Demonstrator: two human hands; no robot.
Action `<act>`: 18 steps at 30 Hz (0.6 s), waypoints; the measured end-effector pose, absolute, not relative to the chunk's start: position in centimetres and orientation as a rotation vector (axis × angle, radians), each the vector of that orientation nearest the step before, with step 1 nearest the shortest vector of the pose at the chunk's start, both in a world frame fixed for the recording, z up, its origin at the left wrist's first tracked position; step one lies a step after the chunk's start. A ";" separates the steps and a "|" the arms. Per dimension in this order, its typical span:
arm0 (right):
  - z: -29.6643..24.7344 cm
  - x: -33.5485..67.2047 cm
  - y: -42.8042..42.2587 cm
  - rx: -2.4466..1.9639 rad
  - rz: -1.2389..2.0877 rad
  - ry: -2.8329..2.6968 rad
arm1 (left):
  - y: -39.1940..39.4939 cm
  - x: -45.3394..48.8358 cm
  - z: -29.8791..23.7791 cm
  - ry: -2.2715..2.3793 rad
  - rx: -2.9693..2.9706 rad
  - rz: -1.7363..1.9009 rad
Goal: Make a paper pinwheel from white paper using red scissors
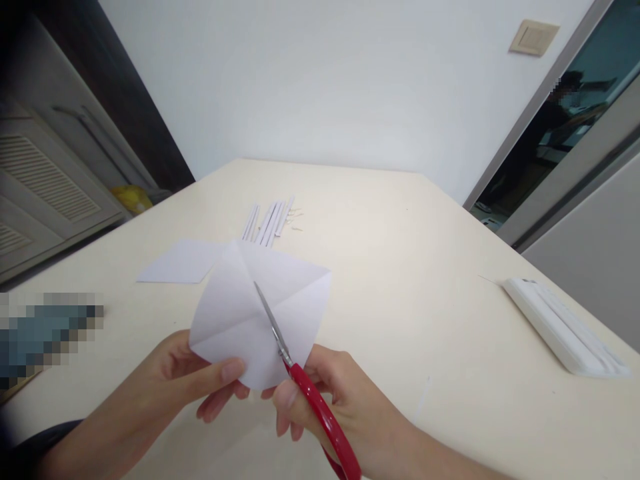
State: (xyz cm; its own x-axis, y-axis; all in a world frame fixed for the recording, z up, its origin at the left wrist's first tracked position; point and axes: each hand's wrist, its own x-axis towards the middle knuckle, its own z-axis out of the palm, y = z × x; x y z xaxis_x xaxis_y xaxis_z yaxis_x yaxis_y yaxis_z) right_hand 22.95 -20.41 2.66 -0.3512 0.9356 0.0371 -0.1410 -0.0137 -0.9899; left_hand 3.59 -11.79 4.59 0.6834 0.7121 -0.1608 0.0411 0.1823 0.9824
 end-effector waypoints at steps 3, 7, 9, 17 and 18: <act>2.6 22.9 -20.4 -0.920 1.517 -1.376 | -11.8 3.7 4.6 0.712 1.318 0.541; 2.7 22.9 -20.4 -0.924 1.514 -1.380 | -11.8 3.6 4.5 0.707 1.314 0.537; 2.7 22.9 -20.4 -0.929 1.520 -1.377 | -11.8 3.5 4.5 0.711 1.317 0.533; 2.0 23.1 -20.5 -0.934 1.538 -1.364 | -12.0 3.6 4.0 0.757 1.319 0.590; 2.0 23.1 -20.6 -0.930 1.550 -1.357 | -12.0 3.5 3.9 0.774 1.322 0.628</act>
State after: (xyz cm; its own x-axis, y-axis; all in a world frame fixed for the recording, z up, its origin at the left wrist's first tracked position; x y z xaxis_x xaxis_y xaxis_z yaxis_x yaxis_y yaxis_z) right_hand 23.12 -20.56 2.03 -0.3588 0.9334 0.0016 -0.1247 -0.0462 -0.9911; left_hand 3.50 -11.99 3.92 0.6072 0.7826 -0.1374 0.0269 0.1525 0.9879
